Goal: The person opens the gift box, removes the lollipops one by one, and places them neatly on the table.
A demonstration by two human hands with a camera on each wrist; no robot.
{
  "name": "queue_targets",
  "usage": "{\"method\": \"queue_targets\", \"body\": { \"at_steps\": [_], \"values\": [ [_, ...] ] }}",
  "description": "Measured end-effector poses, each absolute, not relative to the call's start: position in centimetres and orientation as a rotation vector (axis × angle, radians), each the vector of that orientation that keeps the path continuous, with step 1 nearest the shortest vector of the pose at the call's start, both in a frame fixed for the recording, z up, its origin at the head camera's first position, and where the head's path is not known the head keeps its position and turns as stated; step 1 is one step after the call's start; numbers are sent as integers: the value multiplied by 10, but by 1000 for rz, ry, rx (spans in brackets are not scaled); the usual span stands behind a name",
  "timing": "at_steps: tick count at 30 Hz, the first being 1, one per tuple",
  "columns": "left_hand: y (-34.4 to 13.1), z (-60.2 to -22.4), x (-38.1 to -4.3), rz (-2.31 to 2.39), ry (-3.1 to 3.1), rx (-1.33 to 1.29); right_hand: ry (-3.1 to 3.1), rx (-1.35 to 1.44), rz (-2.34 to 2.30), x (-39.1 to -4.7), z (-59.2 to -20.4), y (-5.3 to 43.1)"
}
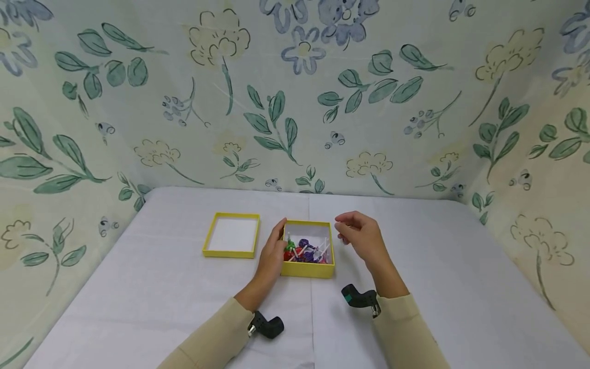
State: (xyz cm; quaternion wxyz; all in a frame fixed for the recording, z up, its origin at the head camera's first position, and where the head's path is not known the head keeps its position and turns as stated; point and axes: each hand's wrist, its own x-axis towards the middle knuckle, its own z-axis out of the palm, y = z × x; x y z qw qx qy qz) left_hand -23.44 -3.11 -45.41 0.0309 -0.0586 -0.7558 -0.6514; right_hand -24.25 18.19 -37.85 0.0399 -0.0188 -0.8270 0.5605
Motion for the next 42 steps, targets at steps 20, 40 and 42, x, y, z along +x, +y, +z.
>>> {"method": "queue_targets", "body": {
  "at_steps": [20,40,42],
  "values": [
    [-30,-454,-235,-2057,-2314,-189,-2801,194,1686,-230,-386,149],
    [-31,-451,-232,-2039,-2310,-183,-2874,337,1316,-224,-388,137],
    [-32,-451,-232,-2030,-2310,-190,-2873,344,1320,-224,-388,137]
  ]
}}
